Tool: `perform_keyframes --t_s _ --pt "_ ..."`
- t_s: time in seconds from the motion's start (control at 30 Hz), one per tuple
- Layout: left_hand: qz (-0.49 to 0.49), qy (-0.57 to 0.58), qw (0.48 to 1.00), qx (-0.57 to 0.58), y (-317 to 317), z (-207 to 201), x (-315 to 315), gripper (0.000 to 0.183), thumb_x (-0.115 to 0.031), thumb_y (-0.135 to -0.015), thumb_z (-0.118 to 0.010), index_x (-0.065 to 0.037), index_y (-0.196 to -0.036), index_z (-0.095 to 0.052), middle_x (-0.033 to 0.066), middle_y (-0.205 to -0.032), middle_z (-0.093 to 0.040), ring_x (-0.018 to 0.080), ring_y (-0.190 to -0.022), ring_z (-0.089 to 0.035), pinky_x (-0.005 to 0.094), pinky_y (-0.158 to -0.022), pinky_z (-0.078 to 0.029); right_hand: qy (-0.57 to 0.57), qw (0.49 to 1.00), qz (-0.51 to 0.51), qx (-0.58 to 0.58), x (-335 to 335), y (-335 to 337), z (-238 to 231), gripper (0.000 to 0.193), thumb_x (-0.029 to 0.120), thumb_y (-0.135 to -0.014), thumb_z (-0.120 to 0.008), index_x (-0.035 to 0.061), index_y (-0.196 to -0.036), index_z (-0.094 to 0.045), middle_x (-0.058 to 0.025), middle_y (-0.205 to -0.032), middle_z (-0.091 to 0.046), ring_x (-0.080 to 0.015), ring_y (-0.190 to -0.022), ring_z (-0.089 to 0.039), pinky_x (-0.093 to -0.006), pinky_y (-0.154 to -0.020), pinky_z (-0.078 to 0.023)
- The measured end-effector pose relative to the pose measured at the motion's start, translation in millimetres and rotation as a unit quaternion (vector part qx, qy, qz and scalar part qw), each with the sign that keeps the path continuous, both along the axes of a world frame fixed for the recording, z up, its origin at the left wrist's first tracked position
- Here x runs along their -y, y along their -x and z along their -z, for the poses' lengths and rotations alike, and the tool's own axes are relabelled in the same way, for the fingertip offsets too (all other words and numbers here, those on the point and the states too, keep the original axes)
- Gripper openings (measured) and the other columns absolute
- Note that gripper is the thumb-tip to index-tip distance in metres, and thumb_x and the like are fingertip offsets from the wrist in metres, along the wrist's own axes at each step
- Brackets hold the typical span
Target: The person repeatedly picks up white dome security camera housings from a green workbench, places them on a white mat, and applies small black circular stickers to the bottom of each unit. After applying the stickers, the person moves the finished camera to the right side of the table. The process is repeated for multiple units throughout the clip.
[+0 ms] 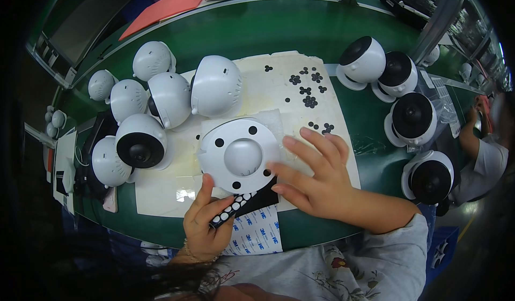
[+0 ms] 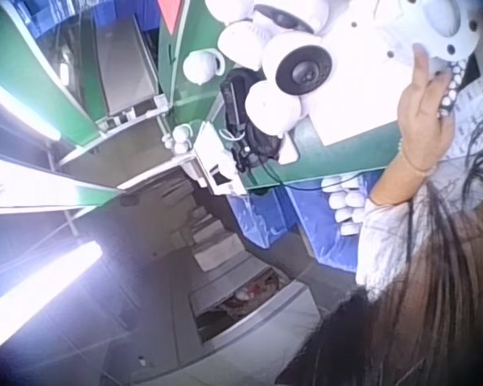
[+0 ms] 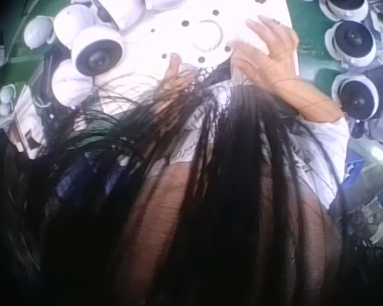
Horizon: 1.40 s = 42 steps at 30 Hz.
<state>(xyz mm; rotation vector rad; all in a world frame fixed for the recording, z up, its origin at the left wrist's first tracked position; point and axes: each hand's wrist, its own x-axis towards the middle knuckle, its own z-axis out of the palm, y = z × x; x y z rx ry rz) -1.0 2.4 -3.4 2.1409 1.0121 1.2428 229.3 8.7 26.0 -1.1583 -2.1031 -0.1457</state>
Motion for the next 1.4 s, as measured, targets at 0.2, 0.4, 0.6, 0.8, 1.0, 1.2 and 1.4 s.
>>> perform_keyframes --t_s 0.2,0.4,0.6,0.8,1.0,1.2,1.4 --pt "0.017 0.017 1.000 0.006 1 -1 0 0.034 0.004 -0.059 -0.061 -0.001 -0.092 -0.063 0.0240 -0.124 -0.046 0.0231 -0.070 -0.061 0.0284 -0.061 -0.049 0.482 0.676 -0.198 -0.520 -17 6 17 0.039 0.012 -0.079 -0.064 0.0012 -0.112 -0.047 -0.0053 -0.101 -0.056 -0.0120 -0.095 -0.052 -0.0282 -0.085 -0.041" --pt "0.044 0.009 0.999 0.017 12 -1 1 0.038 0.003 -0.058 -0.060 -0.003 -0.096 -0.061 0.0201 -0.121 -0.050 0.0225 -0.072 -0.062 0.0279 -0.062 -0.048 0.438 0.674 -0.151 -0.576 -71 -32 -16 0.035 0.015 -0.077 -0.059 -0.0002 -0.108 -0.052 -0.0070 -0.096 -0.060 -0.0146 -0.088 -0.058 -0.0281 -0.081 -0.045" --pt "0.083 -0.002 0.997 0.002 12 -6 0 0.044 0.002 -0.056 -0.057 -0.004 -0.099 -0.060 0.0138 -0.121 -0.052 0.0225 -0.078 -0.061 0.0293 -0.065 -0.048 0.051 0.983 0.155 -0.081 -157 -44 1 0.024 0.007 -0.078 -0.052 0.0065 -0.100 -0.060 -0.0082 -0.079 -0.052 -0.0237 -0.070 -0.053 -0.0306 -0.066 -0.044" --pt "0.101 0.001 0.995 0.001 13 -7 -2 0.046 0.003 -0.056 -0.056 -0.004 -0.101 -0.060 0.0123 -0.120 -0.053 0.0233 -0.079 -0.061 0.0296 -0.067 -0.048 -0.030 0.967 0.235 0.094 -234 -89 65 0.018 0.013 -0.078 -0.053 0.0049 -0.092 -0.062 -0.0112 -0.084 -0.058 -0.0291 -0.077 -0.057 -0.0385 -0.070 -0.047" --pt "0.121 -0.002 0.993 -0.005 20 -7 -1 0.047 0.002 -0.058 -0.059 -0.004 -0.104 -0.058 0.0130 -0.118 -0.054 0.0246 -0.082 -0.060 0.0304 -0.069 -0.048 0.101 0.978 0.154 0.102 -260 1 2 0.020 0.017 -0.077 -0.056 0.0076 -0.093 -0.062 -0.0114 -0.094 -0.061 -0.0285 -0.088 -0.058 -0.0395 -0.074 -0.046" --pt "0.121 0.001 0.993 0.003 22 -5 -2 0.048 0.002 -0.058 -0.055 -0.002 -0.106 -0.057 0.0133 -0.118 -0.053 0.0264 -0.081 -0.059 0.0316 -0.068 -0.048 -0.088 0.940 -0.169 0.283 -308 109 -46 0.075 0.023 -0.054 -0.078 0.0146 -0.121 -0.045 -0.0050 -0.125 -0.045 -0.0242 -0.116 -0.042 -0.0383 -0.093 -0.035" --pt "0.134 0.020 0.991 0.002 23 -3 -2 0.049 0.002 -0.057 -0.056 -0.002 -0.107 -0.057 0.0109 -0.116 -0.054 0.0263 -0.085 -0.059 0.0327 -0.071 -0.048 -0.008 0.940 -0.093 0.328 -305 99 -54 0.088 0.019 -0.049 -0.080 0.0136 -0.127 -0.039 -0.0125 -0.119 -0.044 -0.0283 -0.113 -0.041 -0.0381 -0.096 -0.033"
